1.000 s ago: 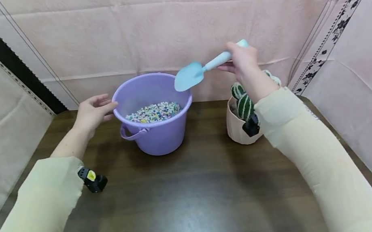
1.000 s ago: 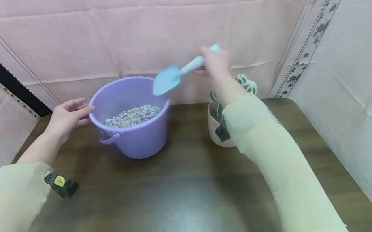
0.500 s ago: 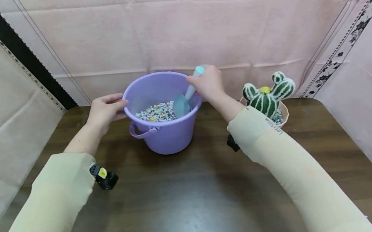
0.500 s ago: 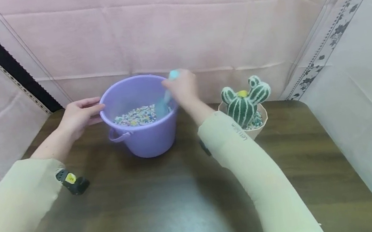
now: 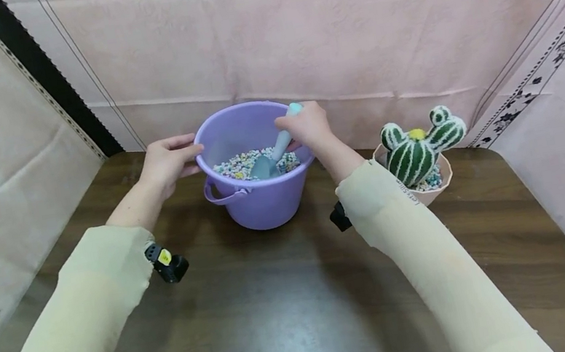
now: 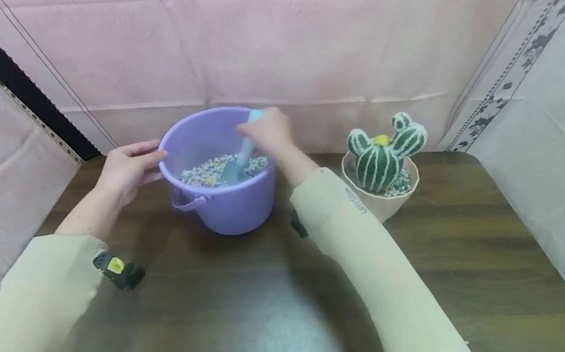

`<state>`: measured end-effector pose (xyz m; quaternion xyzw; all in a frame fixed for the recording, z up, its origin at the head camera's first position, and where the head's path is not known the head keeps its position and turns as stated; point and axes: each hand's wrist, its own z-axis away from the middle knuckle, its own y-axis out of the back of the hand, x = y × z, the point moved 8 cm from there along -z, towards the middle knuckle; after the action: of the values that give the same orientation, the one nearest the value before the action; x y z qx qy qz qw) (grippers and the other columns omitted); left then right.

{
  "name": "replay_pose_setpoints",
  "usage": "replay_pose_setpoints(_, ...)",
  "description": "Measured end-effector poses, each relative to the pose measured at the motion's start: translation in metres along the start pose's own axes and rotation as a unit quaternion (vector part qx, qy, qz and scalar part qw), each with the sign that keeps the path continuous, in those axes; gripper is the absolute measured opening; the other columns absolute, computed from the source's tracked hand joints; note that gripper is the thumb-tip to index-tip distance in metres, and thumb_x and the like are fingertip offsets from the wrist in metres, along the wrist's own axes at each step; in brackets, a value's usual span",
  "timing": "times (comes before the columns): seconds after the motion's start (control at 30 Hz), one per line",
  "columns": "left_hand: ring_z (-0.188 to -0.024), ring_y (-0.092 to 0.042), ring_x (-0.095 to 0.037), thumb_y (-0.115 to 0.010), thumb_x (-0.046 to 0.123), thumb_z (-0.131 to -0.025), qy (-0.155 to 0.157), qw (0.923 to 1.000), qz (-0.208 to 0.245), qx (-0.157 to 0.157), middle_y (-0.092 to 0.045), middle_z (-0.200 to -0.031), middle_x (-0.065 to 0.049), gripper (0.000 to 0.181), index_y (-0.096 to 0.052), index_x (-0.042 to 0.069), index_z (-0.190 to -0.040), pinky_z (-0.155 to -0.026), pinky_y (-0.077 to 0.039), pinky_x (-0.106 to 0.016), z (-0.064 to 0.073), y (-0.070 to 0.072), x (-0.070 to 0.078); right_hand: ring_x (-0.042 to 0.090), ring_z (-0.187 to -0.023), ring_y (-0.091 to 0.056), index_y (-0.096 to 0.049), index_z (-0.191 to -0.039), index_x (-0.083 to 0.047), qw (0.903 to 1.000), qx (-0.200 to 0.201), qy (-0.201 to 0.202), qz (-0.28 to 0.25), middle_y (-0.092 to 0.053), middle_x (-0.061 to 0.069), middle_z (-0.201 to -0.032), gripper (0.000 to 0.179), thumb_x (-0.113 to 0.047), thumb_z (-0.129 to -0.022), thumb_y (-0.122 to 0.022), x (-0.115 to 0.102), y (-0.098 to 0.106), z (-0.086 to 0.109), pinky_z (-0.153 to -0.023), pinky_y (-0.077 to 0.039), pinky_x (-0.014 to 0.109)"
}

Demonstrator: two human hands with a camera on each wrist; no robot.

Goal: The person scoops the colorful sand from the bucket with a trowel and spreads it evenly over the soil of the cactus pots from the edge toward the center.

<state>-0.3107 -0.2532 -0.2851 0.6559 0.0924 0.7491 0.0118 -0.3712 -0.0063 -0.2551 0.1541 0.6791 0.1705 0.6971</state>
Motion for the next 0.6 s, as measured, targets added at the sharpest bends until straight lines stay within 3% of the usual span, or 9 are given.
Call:
replay_pose_setpoints(0.3,-0.096,-0.064,-0.013,-0.059,0.014,-0.091,0.004,1.0000,-0.002,0.006,-0.046,-0.139,-0.019,0.051,-0.043,0.003,-0.138,-0.073,-0.056,-0.015,0.000,0.002,0.001,0.021,-0.050,-0.067,-0.051,-0.085,-0.008,0.9992,0.016,-0.037,0.004,-0.061,0.007,-0.073,0.015,-0.017,-0.081,-0.062,-0.001,-0.003,-0.004,-0.058,-0.059,0.029)
replay_pose_setpoints(0.43,-0.095,-0.063,-0.012,-0.059,0.014,-0.091,0.003,0.9999,-0.006,0.009,-0.046,-0.140,-0.019,0.051,-0.044,0.003,-0.138,-0.075,-0.056,-0.016,0.001,0.003,0.001,0.019,-0.048,-0.064,-0.049,-0.087,-0.006,0.9955,0.006,-0.051,-0.080,-0.058,0.008,-0.075,0.015,-0.013,-0.080,-0.060,0.000,-0.008,-0.004,-0.063,-0.060,0.035)
replay_pose_setpoints(0.6,-0.099,-0.063,-0.015,-0.059,0.014,-0.091,0.007,0.9999,-0.010,0.011,-0.047,-0.140,-0.017,0.049,-0.045,0.004,-0.137,-0.077,-0.056,-0.018,0.001,0.001,0.000,0.016,-0.047,-0.061,-0.049,-0.083,-0.006,0.9821,-0.002,-0.073,-0.174,-0.058,0.007,-0.069,0.012,-0.009,-0.079,-0.059,0.004,-0.016,-0.002,-0.057,-0.059,0.031)
